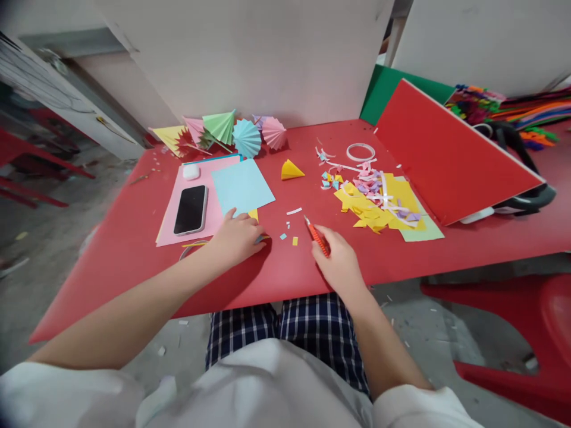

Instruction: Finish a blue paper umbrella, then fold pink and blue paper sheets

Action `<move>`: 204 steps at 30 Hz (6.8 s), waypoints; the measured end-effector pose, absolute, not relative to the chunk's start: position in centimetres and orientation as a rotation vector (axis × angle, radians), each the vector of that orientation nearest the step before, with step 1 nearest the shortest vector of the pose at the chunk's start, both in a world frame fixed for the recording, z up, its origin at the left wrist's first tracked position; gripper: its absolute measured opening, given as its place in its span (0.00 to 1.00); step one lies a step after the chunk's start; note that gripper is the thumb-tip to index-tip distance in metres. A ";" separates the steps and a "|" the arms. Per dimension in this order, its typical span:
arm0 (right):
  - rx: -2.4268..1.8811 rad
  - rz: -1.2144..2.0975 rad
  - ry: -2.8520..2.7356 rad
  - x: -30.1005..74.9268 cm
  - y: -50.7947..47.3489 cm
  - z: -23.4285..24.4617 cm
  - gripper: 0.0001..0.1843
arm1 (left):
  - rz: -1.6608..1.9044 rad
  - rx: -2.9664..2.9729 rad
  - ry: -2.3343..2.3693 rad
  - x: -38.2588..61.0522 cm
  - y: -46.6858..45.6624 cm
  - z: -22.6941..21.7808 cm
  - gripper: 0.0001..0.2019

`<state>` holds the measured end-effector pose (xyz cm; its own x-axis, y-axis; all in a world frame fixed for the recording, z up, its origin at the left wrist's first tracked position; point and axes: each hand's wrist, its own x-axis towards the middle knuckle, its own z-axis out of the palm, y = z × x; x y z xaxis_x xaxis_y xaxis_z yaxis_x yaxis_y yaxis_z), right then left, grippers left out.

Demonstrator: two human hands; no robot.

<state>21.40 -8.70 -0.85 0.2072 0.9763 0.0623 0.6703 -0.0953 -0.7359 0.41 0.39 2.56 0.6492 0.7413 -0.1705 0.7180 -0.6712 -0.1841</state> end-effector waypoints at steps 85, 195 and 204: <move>-1.991 1.035 -1.892 13.0 -8.4 0.2 0.27 | 0.315 -2.695 -1.295 1.2 1.4 0.8 0.10; -1.064 0.934 -1.510 12.9 -9.6 1.8 0.11 | -2.607 -2.596 -1.266 -0.4 -7.8 8.0 0.08; -1.019 1.006 -1.481 13.1 -9.7 1.1 0.16 | -2.629 -2.635 -1.194 -0.5 -7.9 7.9 0.10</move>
<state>13.12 -9.72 1.13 -0.1101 0.9537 0.2799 0.0913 0.2901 -0.9526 -0.55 -7.92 7.91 0.0618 0.8210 0.5676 -0.1130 -0.5593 0.8212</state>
